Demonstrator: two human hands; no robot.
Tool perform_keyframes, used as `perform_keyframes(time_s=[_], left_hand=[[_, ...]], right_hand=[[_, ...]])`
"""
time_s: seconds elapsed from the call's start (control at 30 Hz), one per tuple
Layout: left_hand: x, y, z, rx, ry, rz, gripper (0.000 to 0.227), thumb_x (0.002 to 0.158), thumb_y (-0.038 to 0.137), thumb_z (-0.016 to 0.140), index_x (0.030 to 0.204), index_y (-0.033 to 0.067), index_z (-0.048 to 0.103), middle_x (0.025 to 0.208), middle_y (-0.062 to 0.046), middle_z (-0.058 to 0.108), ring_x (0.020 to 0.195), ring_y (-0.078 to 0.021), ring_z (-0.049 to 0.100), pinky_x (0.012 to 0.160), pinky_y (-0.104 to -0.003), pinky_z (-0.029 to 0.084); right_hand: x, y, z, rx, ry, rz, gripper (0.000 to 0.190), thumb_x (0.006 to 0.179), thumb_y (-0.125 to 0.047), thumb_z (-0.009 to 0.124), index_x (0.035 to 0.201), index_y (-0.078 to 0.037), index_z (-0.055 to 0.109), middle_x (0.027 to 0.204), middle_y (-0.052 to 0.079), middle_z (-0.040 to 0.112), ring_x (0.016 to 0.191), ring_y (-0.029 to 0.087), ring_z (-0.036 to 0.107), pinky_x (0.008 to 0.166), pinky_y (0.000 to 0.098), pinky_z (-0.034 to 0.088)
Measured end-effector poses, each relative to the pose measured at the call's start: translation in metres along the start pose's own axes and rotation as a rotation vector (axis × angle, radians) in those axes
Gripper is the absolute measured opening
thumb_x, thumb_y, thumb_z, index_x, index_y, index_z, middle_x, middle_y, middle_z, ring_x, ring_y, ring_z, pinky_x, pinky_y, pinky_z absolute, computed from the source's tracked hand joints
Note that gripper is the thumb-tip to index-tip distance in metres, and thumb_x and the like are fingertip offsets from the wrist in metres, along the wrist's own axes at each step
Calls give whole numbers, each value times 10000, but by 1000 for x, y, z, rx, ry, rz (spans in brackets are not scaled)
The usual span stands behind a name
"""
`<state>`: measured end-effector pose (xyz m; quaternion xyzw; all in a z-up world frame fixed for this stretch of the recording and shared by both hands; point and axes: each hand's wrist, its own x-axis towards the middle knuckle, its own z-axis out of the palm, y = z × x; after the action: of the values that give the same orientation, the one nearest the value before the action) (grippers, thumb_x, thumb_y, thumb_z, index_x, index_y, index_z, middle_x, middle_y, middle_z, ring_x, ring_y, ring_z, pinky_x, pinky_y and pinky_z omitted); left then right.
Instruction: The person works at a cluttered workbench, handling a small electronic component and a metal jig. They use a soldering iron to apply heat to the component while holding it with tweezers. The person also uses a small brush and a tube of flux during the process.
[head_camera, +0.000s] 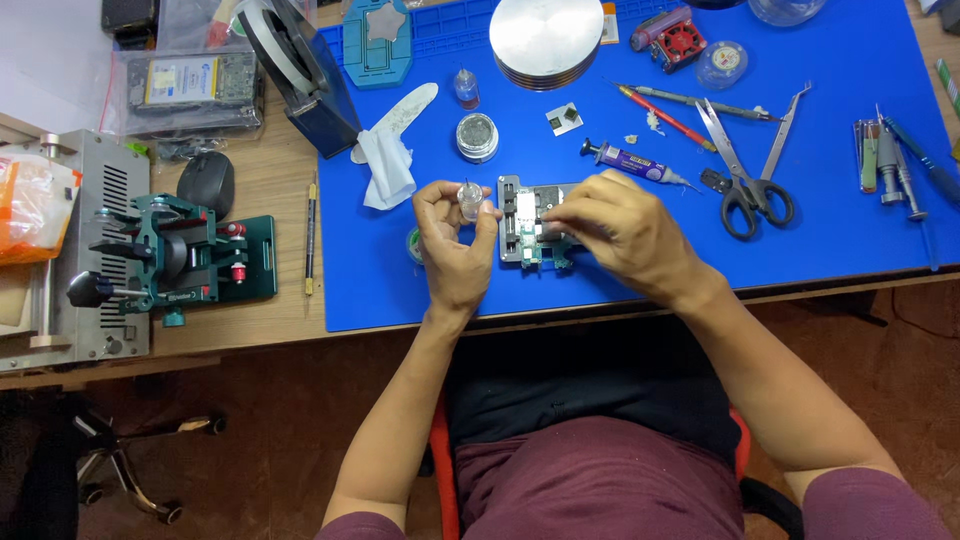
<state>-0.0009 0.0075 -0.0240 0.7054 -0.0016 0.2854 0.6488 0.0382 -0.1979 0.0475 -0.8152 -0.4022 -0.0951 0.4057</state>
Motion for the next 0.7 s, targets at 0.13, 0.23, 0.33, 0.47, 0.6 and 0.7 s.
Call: perform_keyframes(time_s=[0.13, 0.23, 0.33, 0.47, 0.6, 0.7], left_hand=[[0, -1, 0, -3, -4, -4, 345, 978, 63, 664, 1226, 18, 429, 1053, -175, 710, 821, -192, 765, 763, -307, 615], [0, -1, -1, -5, -12, -11, 352, 982, 80, 666, 1234, 24, 428, 1055, -170, 709, 829, -189, 762, 767, -305, 612], [1, -1, 0, 3, -16, -3, 352, 984, 84, 664, 1237, 22, 428, 1053, -169, 709, 829, -189, 762, 765, -309, 614], [-2, -1, -3, -4, -9, -8, 352, 986, 98, 671, 1236, 24, 434, 1050, -166, 709, 827, -188, 760, 766, -309, 615], [-1, -5, -1, -11, -9, -1, 362, 981, 98, 673, 1242, 33, 430, 1068, -167, 709, 850, -195, 763, 770, -305, 613], [0, -7, -1, 0, 4, 7, 357, 983, 97, 674, 1240, 36, 434, 1082, -164, 710, 872, -198, 765, 776, -307, 613]], right_hand=[[6, -5, 10, 38, -126, 20, 102, 1035, -40, 667, 1093, -6, 743, 996, 143, 755, 937, 276, 726, 845, 380, 568], [3, 5, 23, -56, -67, -24, 59, 969, -70, 776, 1019, -90, 753, 926, 53, 746, 863, 244, 708, 761, 356, 566], [4, 6, 26, -209, -78, -37, 37, 983, -132, 779, 959, -113, 759, 901, 19, 656, 850, 188, 617, 763, 320, 533], [1, 7, 32, -231, -148, 14, 65, 966, -171, 789, 932, -120, 770, 884, 17, 645, 870, 187, 600, 785, 332, 519], [3, 12, 27, -176, -10, -42, 96, 976, -169, 783, 959, -92, 730, 911, 74, 648, 874, 290, 633, 786, 420, 541], [-2, 33, 13, -174, 125, 73, 17, 1040, -136, 752, 1055, -143, 757, 975, 28, 690, 916, 261, 676, 823, 376, 556]])
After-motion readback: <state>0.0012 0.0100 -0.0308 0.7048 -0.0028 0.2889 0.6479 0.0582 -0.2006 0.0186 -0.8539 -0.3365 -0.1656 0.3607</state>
